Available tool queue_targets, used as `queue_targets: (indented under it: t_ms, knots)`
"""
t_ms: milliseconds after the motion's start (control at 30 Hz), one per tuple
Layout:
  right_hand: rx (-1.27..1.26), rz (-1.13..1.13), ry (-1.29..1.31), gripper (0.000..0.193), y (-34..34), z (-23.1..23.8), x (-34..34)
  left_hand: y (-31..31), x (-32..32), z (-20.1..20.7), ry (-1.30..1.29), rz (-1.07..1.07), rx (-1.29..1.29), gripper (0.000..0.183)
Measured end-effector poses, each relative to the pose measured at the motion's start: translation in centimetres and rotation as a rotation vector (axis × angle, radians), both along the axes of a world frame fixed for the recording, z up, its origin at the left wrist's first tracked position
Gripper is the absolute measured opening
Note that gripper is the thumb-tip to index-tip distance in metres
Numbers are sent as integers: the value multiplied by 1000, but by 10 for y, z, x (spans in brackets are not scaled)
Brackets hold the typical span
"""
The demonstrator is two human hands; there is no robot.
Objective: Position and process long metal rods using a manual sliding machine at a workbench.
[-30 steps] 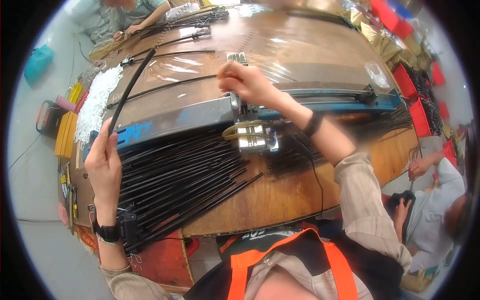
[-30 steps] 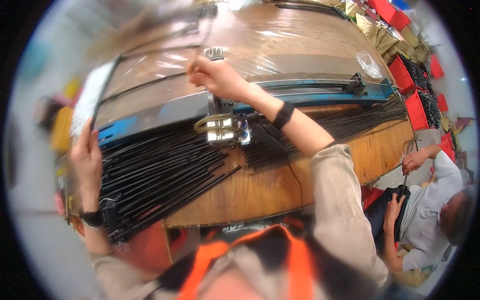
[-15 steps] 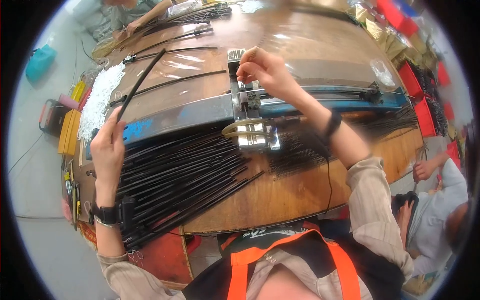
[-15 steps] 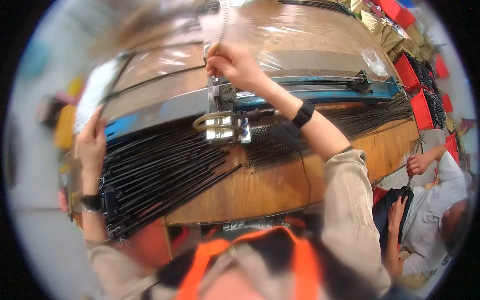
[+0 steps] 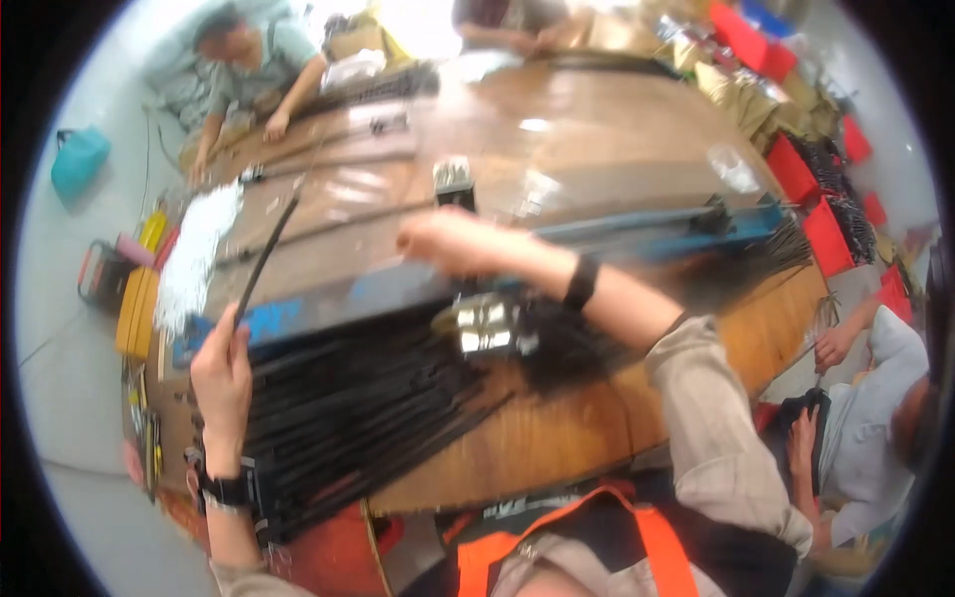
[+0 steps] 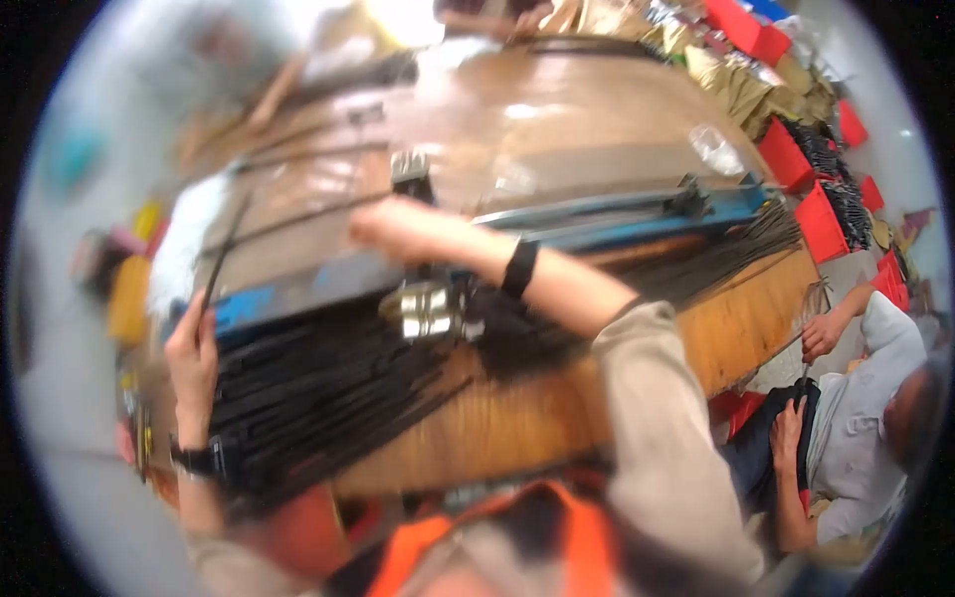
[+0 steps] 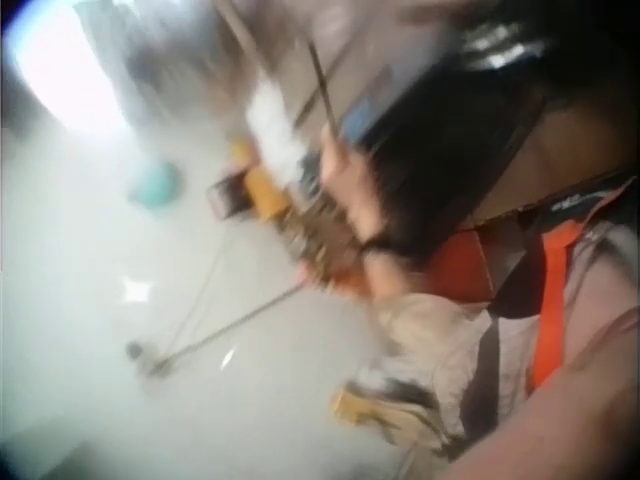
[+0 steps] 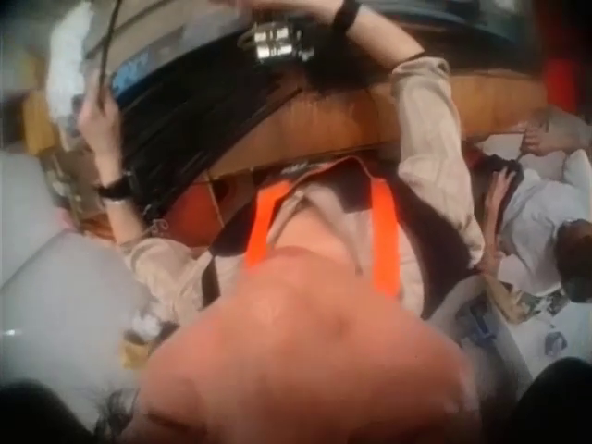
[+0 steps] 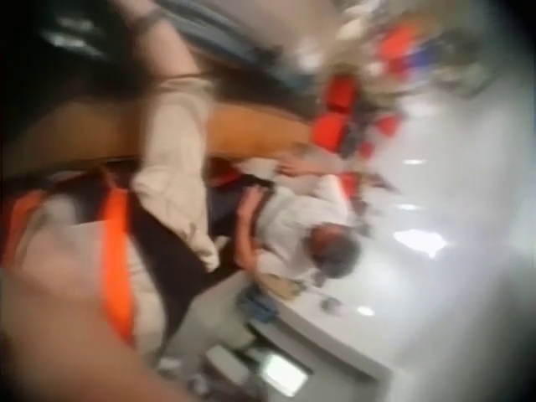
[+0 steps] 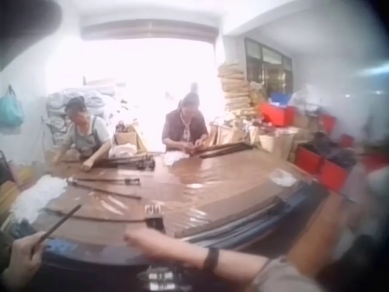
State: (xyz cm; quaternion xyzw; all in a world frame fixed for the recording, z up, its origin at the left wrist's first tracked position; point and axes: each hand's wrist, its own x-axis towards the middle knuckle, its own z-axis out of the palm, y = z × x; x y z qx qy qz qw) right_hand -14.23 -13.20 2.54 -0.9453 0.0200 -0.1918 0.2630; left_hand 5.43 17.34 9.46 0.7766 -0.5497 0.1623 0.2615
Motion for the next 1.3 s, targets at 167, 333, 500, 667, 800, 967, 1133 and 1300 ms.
queue_targets:
  t_ms: [167, 333, 500, 667, 800, 967, 1133, 1300]
  knots:
    - [-282, -217, -123, 10, -11, -12, -41, 7, 13, -10, 15, -45, -43, 28]
    - [-541, -386, -200, 10, -78, -32, -179, -6, 17, -20, -73, -41, 132, 29]
    - [-683, -699, -17, 10, -113, -22, -284, -107, -28, -58, -233, -325, 173, 22]
    - [-574, -744, -83, 5, -121, -49, -302, -172, -36, -91, -105, -435, 193, 13]
    - [-518, -763, -103, 7, -126, -59, -294, -157, -36, -97, -35, -350, 200, 15]
    - [-520, -767, -147, 9, -125, -64, -285, -160, -38, -101, 74, -336, 144, 18]
    - [-512, -788, -164, 9, -123, -65, -290, -157, -45, -101, 89, -347, 2, 21]
    - [-531, -713, -102, 20, -101, -61, -288, -165, -45, -103, 83, -399, 22, 20]
